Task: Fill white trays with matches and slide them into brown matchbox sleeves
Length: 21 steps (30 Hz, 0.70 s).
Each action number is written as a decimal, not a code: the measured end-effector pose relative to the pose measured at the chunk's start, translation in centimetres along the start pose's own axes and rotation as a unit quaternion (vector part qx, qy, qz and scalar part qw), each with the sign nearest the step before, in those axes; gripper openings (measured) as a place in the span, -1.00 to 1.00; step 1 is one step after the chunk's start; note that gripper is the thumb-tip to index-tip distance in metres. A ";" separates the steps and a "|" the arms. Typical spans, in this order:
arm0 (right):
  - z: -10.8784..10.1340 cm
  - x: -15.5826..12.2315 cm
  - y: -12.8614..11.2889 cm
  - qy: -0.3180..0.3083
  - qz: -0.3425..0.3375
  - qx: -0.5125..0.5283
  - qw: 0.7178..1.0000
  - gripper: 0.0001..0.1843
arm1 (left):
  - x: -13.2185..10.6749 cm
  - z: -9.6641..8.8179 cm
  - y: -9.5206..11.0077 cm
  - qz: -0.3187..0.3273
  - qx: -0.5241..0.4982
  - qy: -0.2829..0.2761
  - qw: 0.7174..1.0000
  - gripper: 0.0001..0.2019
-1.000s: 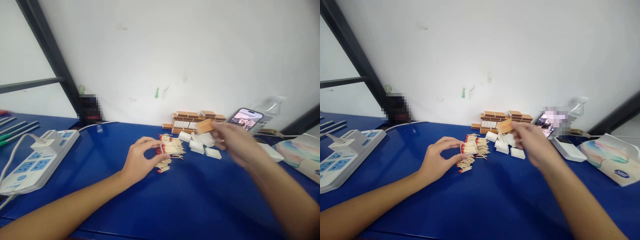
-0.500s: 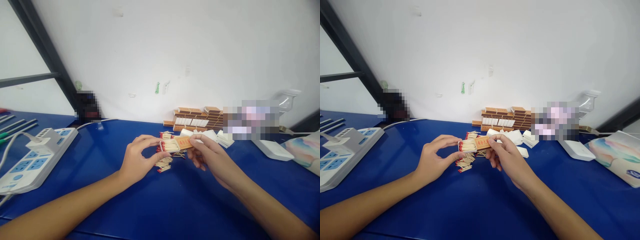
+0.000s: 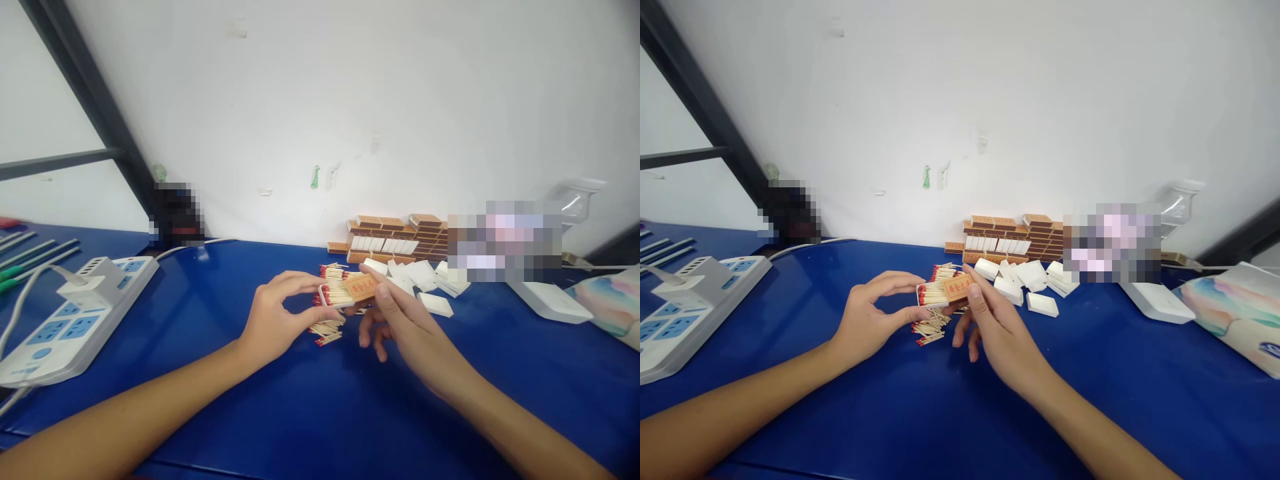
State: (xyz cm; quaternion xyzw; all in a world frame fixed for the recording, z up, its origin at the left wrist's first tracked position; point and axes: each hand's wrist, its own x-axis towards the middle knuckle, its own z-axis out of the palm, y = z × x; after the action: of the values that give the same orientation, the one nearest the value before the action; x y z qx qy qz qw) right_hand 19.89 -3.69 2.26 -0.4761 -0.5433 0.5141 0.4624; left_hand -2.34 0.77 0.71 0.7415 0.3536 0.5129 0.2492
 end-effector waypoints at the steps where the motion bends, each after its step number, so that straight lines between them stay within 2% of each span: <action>1: 0.4 -0.2 0.1 -0.002 0.007 0.009 1.000 -0.08 | 0.0 0.0 -0.1 -0.001 -0.003 -0.007 1.000 -0.57; 4: 1.0 -0.6 0.1 -0.003 0.004 0.027 1.000 -0.03 | -0.1 0.1 -0.2 0.016 0.007 -0.021 1.000 -0.50; 13: 1.5 -0.5 0.3 0.003 0.013 0.079 0.997 -0.13 | -0.1 0.3 0.4 0.008 0.017 0.003 1.000 -0.65; 16: 1.8 -0.7 0.5 0.027 0.009 0.091 0.995 -0.17 | -0.3 0.4 0.5 0.003 0.009 -0.004 1.000 -0.64; 21: 2.3 -1.1 0.5 -0.046 0.013 0.062 0.997 -0.13 | -0.4 0.4 0.5 -0.014 0.014 -0.008 1.000 -0.65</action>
State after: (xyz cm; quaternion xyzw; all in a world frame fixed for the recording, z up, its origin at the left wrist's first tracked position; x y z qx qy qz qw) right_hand 17.77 -5.00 1.69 -0.4295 -0.5249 0.5739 0.4589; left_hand -1.90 0.16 0.69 0.7442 0.3687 0.4982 0.2490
